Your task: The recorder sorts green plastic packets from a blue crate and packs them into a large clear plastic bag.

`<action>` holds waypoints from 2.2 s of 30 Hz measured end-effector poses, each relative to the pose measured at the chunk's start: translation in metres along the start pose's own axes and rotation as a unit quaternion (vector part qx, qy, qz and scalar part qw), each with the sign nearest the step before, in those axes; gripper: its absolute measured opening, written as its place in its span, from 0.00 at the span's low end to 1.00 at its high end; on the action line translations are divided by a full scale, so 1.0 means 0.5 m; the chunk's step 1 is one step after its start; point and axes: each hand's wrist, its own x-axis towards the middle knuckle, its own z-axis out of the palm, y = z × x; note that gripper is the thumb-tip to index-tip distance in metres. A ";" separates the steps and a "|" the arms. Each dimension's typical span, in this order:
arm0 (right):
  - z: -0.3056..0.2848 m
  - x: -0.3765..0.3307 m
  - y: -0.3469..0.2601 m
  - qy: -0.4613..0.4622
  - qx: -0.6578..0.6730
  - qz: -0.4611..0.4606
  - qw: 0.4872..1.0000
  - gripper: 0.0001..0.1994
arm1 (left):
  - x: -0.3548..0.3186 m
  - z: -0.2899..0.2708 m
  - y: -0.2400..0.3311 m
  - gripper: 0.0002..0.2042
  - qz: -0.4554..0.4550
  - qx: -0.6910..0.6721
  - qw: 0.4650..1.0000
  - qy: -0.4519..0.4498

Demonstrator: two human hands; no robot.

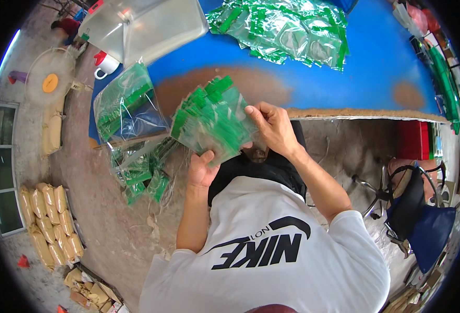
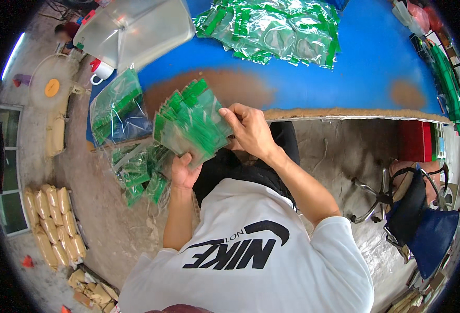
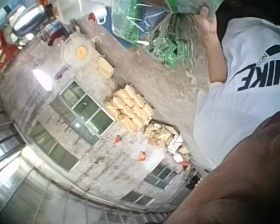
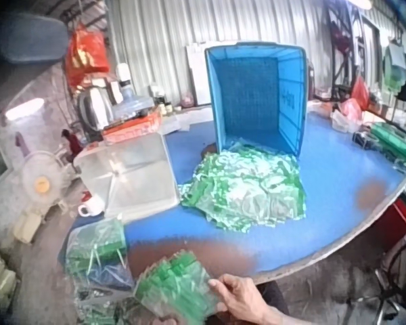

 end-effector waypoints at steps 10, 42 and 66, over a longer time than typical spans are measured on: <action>-0.080 0.058 0.059 0.165 0.341 -0.053 0.924 0.11 | -0.011 -0.035 0.016 0.33 0.024 -0.034 0.998 0.035; -0.039 0.115 0.099 -0.129 -0.252 -0.360 0.889 0.14 | -0.012 -0.063 0.011 0.26 -0.012 -0.039 0.996 0.080; 0.025 0.098 0.097 -0.072 -0.359 -0.387 0.846 0.17 | 0.010 -0.034 -0.057 0.29 0.010 -0.127 0.990 0.057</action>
